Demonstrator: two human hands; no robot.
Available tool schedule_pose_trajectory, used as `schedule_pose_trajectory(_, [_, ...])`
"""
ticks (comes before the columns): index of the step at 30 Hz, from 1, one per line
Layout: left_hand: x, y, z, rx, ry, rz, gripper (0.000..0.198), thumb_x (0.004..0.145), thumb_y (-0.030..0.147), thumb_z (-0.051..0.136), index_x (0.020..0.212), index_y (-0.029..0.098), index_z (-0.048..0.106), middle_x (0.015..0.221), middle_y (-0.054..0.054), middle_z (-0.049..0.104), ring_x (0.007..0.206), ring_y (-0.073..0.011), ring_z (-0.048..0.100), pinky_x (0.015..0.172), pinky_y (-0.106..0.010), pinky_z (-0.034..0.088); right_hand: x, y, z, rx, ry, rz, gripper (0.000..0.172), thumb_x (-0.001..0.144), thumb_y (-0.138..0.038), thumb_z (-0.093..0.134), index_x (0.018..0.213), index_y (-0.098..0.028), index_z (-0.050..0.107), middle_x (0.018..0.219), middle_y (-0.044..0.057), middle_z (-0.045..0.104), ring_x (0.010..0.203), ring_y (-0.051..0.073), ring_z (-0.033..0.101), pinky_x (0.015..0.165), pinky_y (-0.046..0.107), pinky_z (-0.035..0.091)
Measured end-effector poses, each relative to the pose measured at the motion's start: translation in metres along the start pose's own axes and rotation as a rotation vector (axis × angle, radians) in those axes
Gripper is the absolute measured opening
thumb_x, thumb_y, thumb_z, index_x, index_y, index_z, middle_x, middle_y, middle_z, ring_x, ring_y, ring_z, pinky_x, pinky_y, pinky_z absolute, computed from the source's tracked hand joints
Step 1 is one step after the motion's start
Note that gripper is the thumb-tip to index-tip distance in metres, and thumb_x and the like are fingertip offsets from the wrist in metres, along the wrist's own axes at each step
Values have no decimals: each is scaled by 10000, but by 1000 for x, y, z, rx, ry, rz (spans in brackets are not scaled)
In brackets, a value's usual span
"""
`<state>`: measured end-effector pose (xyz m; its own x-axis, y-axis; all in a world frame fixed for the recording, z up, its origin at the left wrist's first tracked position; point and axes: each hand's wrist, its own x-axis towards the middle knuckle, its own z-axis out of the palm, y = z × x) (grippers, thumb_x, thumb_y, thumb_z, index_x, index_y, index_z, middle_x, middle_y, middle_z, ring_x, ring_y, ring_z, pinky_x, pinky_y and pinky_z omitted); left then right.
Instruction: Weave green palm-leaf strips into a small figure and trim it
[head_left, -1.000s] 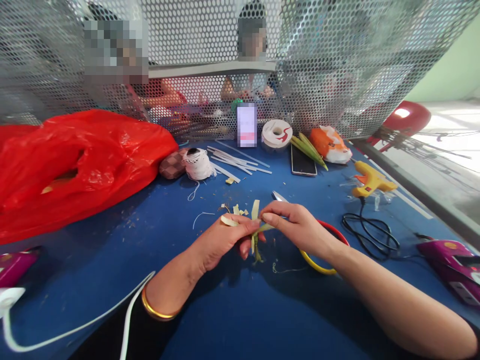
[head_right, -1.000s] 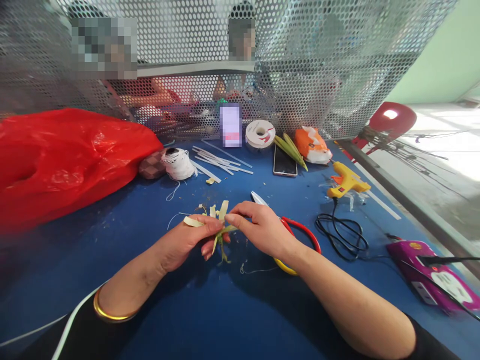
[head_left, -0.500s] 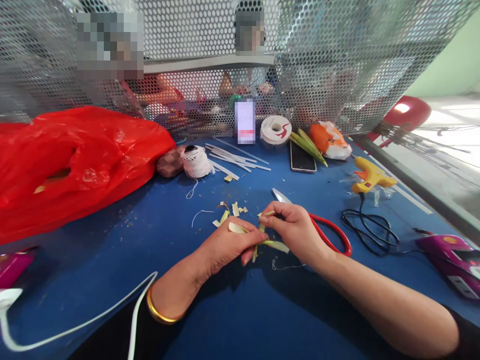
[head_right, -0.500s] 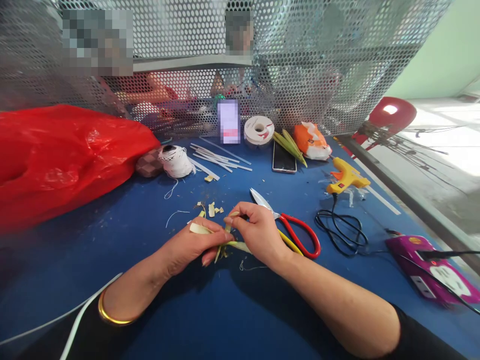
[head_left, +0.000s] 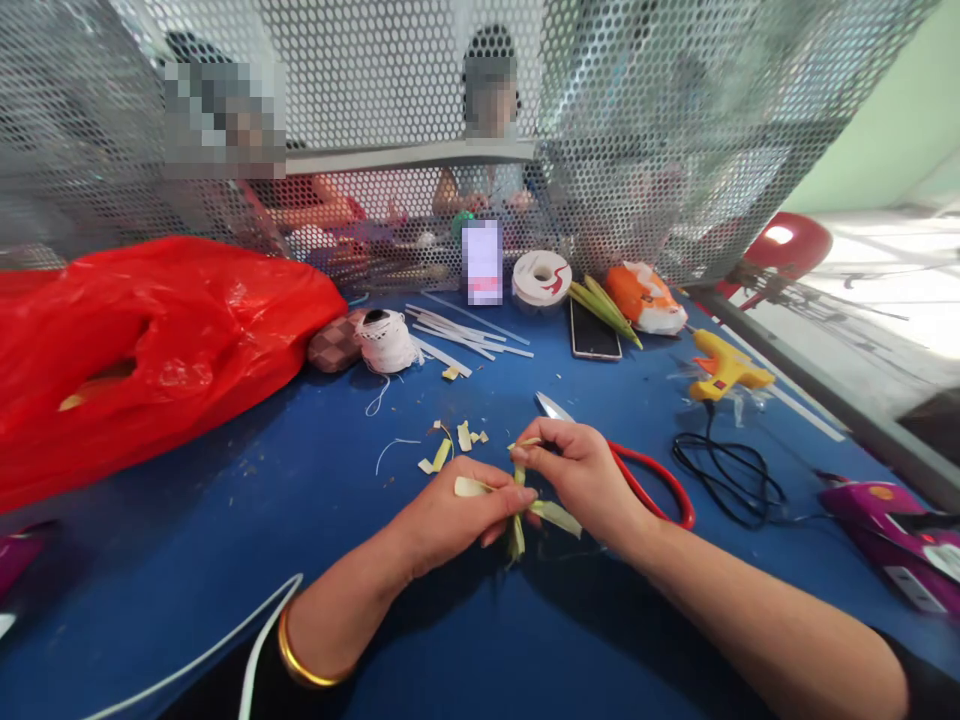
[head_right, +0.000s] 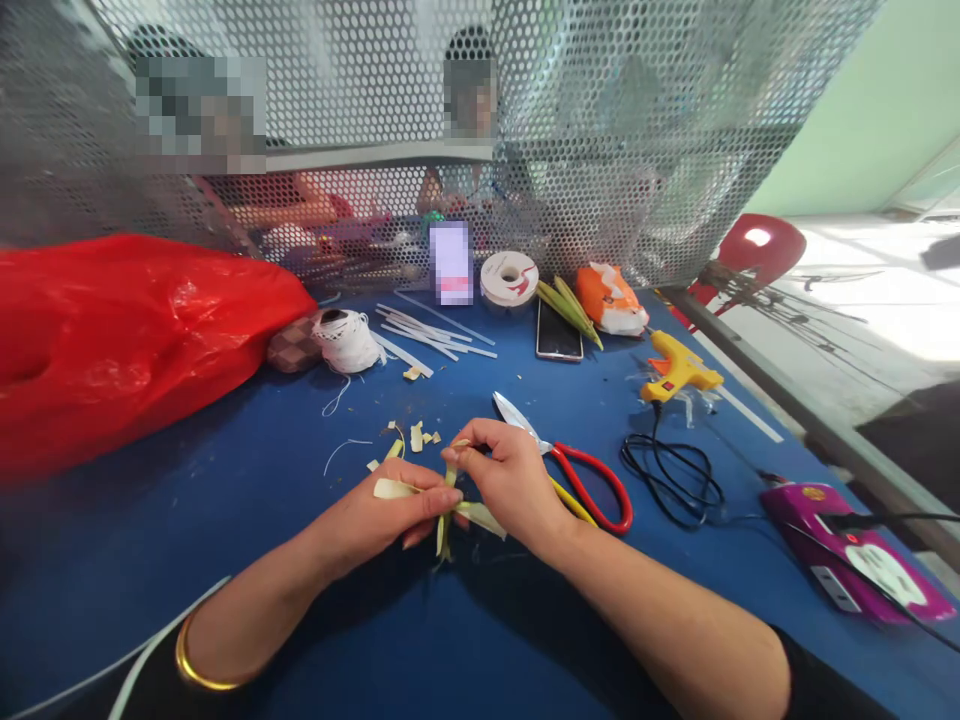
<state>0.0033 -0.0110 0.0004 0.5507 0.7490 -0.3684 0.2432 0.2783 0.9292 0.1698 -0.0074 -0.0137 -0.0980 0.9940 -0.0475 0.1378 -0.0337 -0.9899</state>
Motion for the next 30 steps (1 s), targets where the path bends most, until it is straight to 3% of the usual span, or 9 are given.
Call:
schedule_pose_trajectory(3, [2,-1,0,-44,126,67,361,810,489,640,724,164,771,615,-15,597,612,-130,494,599,-259,363,4,-5,-5,81,-33,-12,202,760,-361,672,658,-192,628,657,-13,587,652,136,509,646,281,415])
schedule_pose_trajectory(6, [3,0,0,-83,172,96,358,792,499,665,693,169,762,791,-40,641,762,-163,549,705,-274,402,5,-10,-7,169,-87,25,267,792,-439,657,725,-181,663,713,5,619,707,142,545,712,289,440])
schedule_pose_trajectory(9, [3,-1,1,-177,164,44,387,766,538,679,712,159,740,776,-53,676,778,-187,590,750,-301,428,3,-12,-6,208,-142,88,321,776,-487,680,706,-175,652,693,7,619,677,139,554,669,281,448])
schedule_pose_trajectory(13, [2,-1,3,-256,107,-31,499,768,635,622,774,146,720,694,-64,689,685,-180,615,699,-305,445,0,-12,-2,263,-212,123,354,771,-504,690,651,-185,598,574,-23,569,535,124,539,561,274,437])
schedule_pose_trajectory(18, [4,-3,4,-332,129,8,461,782,589,638,849,142,729,687,-49,675,660,-145,610,699,-276,448,0,-9,-2,288,-122,94,373,762,-501,699,618,-185,563,594,-18,573,540,121,533,579,278,428])
schedule_pose_trajectory(21, [7,-6,4,-364,154,6,389,752,520,700,820,139,731,685,-43,666,631,-133,598,668,-269,459,1,-6,-3,288,-135,84,359,777,-482,683,618,-186,555,590,-21,548,545,123,506,580,284,415])
schedule_pose_trajectory(26, [7,-7,5,-337,198,-48,284,721,416,734,723,132,741,668,-53,664,603,-122,574,597,-243,444,0,-1,-1,175,-25,51,282,773,-394,667,609,-185,571,594,-25,532,576,121,471,596,284,384])
schedule_pose_trajectory(30, [5,-5,6,-281,162,-109,240,717,365,727,701,127,752,591,-38,637,539,-100,535,552,-225,402,0,2,2,113,29,63,230,750,-347,662,604,-186,586,607,-20,546,601,124,462,607,283,371])
